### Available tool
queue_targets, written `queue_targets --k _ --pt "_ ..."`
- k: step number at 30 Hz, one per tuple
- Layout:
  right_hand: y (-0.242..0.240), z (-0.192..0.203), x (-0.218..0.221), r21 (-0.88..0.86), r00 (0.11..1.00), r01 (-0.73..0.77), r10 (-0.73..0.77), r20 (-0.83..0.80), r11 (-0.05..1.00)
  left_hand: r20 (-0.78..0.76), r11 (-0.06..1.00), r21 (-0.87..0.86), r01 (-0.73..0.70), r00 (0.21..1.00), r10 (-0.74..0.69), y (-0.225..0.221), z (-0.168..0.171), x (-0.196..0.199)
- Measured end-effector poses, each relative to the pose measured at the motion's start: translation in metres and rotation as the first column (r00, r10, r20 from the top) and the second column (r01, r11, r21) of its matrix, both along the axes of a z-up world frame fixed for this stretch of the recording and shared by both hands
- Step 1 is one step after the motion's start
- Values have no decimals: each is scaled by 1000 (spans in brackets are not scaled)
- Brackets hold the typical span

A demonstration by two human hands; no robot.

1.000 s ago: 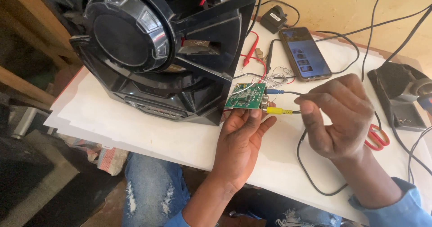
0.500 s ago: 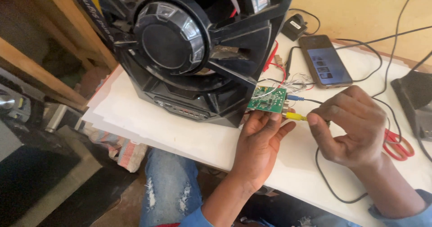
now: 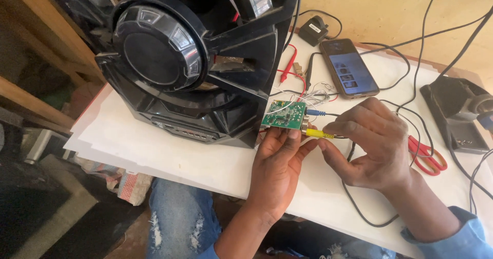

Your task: Testing a speaker system by playing music from a phone, interacting with the speaker's control panel, and inspecting the internal circuitry.

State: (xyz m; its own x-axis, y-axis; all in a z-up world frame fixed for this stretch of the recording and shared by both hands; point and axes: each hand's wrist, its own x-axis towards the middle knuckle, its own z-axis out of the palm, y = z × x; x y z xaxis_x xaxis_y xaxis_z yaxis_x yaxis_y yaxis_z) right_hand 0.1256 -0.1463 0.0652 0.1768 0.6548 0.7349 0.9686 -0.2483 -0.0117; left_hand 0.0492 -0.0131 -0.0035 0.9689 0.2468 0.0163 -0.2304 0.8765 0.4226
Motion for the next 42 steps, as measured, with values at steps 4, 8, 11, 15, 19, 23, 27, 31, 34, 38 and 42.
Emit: queue_targets --k 4,8,11,15,19,23,27,31,34,38,42 --pt "0 -2 -1 -24 1000 30 -29 6 999 29 999 37 -29 999 27 -2 2 -1" --pt "0 -3 -1 -62 999 34 -33 10 998 68 995 87 -43 997 37 -2 4 -3" --pt "0 -3 -1 -64 999 31 -32 -5 997 22 994 110 -26 999 24 -1 6 -4" --pt "0 -3 -1 -71 998 56 -57 -11 996 -92 990 141 -5 996 19 0 10 -6" --pt "0 -5 0 -77 998 67 -68 -13 995 -103 990 137 -16 994 30 -2 4 -5" --pt "3 -3 -4 -83 999 49 -51 -17 995 -71 983 168 -70 994 83 -4 6 -4" --pt "3 -5 -4 -79 998 59 -60 -4 995 -99 972 222 -80 990 104 -5 5 -4" --pt "3 -7 -4 -82 997 75 -75 9 994 -97 966 244 -83 989 109 -4 7 -6" --pt "4 -6 -5 -90 998 56 -55 19 994 -69 970 224 -93 991 111 -5 8 -5" --pt "4 -6 -6 -96 998 57 -54 27 994 -130 973 217 -77 986 107 -5 7 -5" --pt "3 -10 -5 -97 997 66 -62 38 993 -64 973 207 -104 991 119 -7 3 -4"
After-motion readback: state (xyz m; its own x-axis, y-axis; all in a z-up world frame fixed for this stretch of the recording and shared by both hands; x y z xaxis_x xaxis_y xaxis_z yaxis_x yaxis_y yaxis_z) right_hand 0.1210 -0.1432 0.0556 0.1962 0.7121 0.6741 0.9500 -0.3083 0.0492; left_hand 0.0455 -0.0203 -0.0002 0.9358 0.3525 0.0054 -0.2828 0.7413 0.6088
